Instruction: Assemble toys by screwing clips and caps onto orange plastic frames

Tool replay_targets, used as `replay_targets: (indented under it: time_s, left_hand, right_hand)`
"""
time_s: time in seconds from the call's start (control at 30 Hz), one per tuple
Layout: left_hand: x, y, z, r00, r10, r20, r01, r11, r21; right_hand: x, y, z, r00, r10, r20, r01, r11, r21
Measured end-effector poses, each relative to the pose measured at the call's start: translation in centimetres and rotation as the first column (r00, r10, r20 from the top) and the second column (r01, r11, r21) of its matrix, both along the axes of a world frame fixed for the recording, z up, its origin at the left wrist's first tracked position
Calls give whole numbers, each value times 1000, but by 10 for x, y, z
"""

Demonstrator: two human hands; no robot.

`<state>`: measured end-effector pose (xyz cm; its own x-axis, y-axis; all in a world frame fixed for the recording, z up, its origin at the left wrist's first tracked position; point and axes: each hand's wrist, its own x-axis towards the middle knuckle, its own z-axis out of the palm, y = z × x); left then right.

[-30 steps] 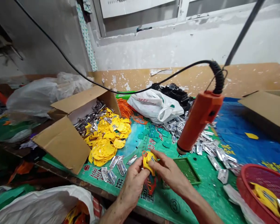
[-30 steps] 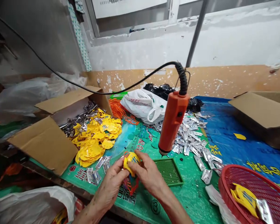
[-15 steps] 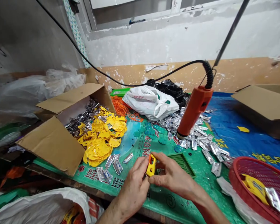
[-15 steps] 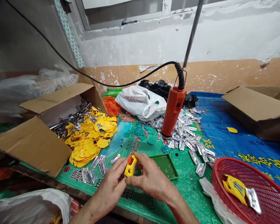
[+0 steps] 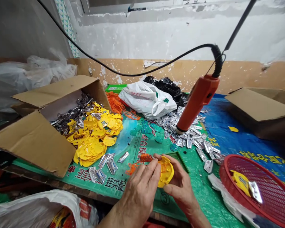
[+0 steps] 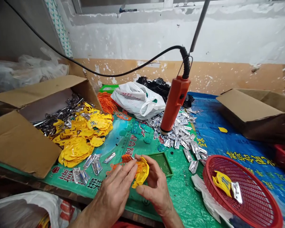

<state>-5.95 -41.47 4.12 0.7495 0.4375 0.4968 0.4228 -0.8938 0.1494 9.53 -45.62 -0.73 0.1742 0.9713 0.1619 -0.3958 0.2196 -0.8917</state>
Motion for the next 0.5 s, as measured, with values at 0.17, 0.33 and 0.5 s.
replay_targets:
  time_s: [0.17, 0.33, 0.5]
  left_hand:
    - [4, -4, -2, 1000, 5, -8, -4, 991, 137]
    - [5, -5, -6, 1000, 3, -14, -2, 993, 122]
    - [4, -6, -7, 999, 13, -51, -7, 994, 111]
  right_hand:
    - [1, -6, 3, 1000, -18, -9, 18, 1000, 15]
    - [0, -9, 2, 999, -37, 26, 36, 999, 7]
    - [-3, -10, 2, 999, -46, 23, 46, 999, 3]
